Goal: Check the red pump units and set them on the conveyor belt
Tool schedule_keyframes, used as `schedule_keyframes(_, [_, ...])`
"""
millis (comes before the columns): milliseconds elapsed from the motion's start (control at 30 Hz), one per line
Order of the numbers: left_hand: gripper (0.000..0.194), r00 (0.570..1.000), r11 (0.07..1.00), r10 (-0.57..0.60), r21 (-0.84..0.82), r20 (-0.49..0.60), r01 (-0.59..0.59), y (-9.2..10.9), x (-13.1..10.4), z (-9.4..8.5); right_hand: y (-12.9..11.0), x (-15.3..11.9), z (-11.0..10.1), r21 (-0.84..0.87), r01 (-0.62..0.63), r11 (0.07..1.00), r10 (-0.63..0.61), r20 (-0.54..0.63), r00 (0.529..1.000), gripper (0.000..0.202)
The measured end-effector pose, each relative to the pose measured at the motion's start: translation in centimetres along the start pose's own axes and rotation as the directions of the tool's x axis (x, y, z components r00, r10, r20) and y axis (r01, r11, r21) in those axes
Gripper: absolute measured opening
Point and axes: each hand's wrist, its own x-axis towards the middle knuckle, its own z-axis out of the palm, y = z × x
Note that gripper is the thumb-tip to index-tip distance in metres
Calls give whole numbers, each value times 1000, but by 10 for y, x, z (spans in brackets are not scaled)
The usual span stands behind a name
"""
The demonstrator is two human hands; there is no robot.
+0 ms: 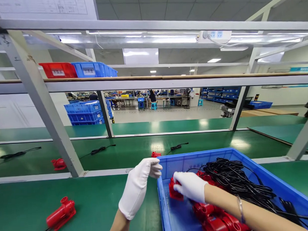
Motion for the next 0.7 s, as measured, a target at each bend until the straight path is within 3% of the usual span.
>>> schedule_keyframes(100, [40, 999, 999, -30, 15, -15, 30, -12, 2, 12, -4, -14, -61, 95, -66, 993, 80, -151, 985, 26])
schedule_keyframes(167, [49, 999, 999, -47, -20, 27, 48, -19, 0, 22, -14, -27, -95, 209, -87, 974, 134, -227, 965, 31])
schedule_keyframes(267, [67, 993, 988, -64, -132, 99, 77, -21, -7, 36, -37, -43, -119, 438, -62, 897, 191, -256, 948, 30])
schedule_keyframes(433, [53, 990, 918, -131, -371, 43, 138, -9, -15, 47, -57, -57, -104, 661, 84, 745, 166, -306, 938, 31])
schedule_keyframes(567, [56, 980, 883, -195, -441, -34, 160, -10, -18, 53, -54, -62, -76, 608, 119, 785, 193, -423, 885, 37])
schedule_keyframes(700, [54, 970, 881, -225, -444, -94, 162, -15, -22, 60, -54, -64, -53, 604, 132, 786, 189, -438, 879, 40])
